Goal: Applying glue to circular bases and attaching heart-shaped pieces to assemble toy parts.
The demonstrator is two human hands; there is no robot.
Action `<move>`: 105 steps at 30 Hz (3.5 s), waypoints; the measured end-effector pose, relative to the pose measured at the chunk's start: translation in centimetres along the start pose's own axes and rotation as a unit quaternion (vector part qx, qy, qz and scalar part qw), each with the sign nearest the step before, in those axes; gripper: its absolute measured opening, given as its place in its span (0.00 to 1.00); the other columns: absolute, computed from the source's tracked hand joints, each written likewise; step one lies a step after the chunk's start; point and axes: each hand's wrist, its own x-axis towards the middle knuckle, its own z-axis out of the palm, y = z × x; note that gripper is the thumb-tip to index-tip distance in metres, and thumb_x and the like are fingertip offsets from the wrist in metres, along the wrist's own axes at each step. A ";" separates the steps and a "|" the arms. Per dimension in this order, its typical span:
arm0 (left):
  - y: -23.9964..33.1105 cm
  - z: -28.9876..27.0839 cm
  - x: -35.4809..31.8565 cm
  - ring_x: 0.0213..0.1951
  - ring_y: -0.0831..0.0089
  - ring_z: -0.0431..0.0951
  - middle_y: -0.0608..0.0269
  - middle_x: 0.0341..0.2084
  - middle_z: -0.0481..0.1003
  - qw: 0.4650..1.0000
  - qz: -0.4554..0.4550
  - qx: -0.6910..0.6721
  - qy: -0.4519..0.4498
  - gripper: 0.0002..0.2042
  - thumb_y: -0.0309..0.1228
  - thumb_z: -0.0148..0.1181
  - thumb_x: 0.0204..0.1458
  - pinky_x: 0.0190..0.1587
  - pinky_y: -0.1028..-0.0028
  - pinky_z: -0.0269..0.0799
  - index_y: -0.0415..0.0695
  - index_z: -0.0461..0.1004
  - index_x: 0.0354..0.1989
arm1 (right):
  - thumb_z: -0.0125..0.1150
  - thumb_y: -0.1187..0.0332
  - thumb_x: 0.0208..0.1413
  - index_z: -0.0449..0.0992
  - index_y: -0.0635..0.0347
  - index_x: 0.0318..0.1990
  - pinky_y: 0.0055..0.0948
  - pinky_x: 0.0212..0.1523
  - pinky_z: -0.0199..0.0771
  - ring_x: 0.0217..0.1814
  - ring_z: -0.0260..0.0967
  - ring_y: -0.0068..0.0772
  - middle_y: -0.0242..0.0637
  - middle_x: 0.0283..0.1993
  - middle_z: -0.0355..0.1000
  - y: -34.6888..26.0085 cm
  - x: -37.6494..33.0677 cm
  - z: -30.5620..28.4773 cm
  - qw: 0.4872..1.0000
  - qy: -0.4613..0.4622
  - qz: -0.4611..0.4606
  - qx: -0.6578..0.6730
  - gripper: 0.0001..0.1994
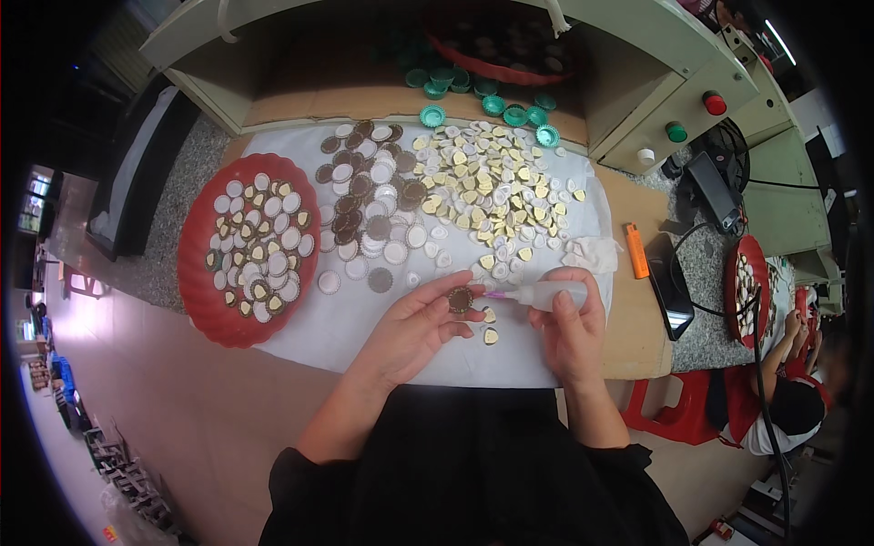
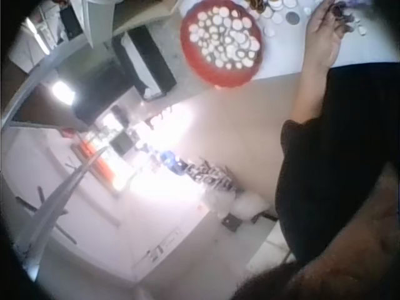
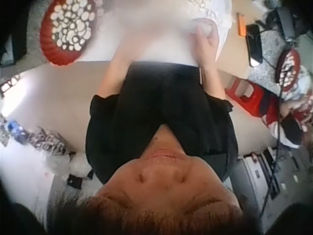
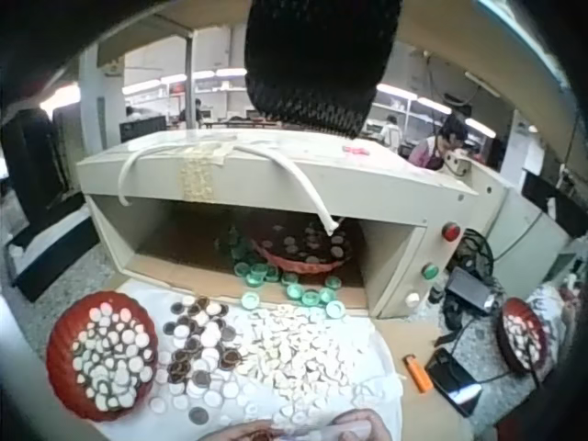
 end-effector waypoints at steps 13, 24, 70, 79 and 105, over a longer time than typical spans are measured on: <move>-0.2 -0.6 0.0 0.45 0.69 0.65 0.57 0.46 0.62 0.998 0.027 -0.038 -0.030 0.15 0.25 0.38 0.53 0.44 0.74 0.60 0.39 0.57 0.51 | 0.54 0.69 0.47 0.62 0.65 0.37 0.23 0.33 0.59 0.32 0.58 0.30 0.41 0.32 0.60 1.2 -0.4 0.2 0.917 -0.075 -0.219 -0.325 0.13; -0.1 -0.6 0.0 0.43 0.69 0.66 0.53 0.48 0.60 0.998 0.022 -0.046 -0.031 0.17 0.26 0.43 0.52 0.44 0.76 0.61 0.38 0.55 0.51 | 0.54 0.69 0.47 0.62 0.64 0.37 0.24 0.33 0.59 0.31 0.58 0.30 0.40 0.32 0.61 1.3 -0.1 0.3 0.909 -0.075 -0.223 -0.343 0.12; -0.2 -0.7 -0.1 0.45 0.69 0.66 0.55 0.49 0.60 0.998 0.042 -0.040 -0.016 0.16 0.23 0.43 0.51 0.47 0.73 0.62 0.38 0.57 0.49 | 0.59 0.69 0.42 0.63 0.63 0.35 0.26 0.29 0.60 0.28 0.59 0.35 0.41 0.29 0.63 -0.2 -0.1 1.0 0.859 -0.097 -0.265 -0.428 0.14; -0.1 -0.7 -0.1 0.45 0.68 0.66 0.54 0.49 0.60 0.997 0.041 -0.056 -0.030 0.16 0.23 0.43 0.51 0.47 0.73 0.62 0.38 0.57 0.49 | 0.58 0.69 0.43 0.63 0.63 0.35 0.25 0.29 0.60 0.28 0.59 0.34 0.41 0.29 0.63 0.0 0.2 1.2 0.872 -0.100 -0.254 -0.407 0.13; -0.7 -2.1 -0.6 0.48 0.64 0.64 0.54 0.50 0.58 0.980 0.105 -0.156 -0.059 0.18 0.25 0.46 0.50 0.49 0.72 0.60 0.41 0.57 0.50 | 0.57 0.77 0.33 0.74 0.59 0.26 0.22 0.28 0.64 0.26 0.65 0.31 0.32 0.22 0.65 -2.7 2.3 0.9 0.773 -0.230 -0.080 -0.586 0.08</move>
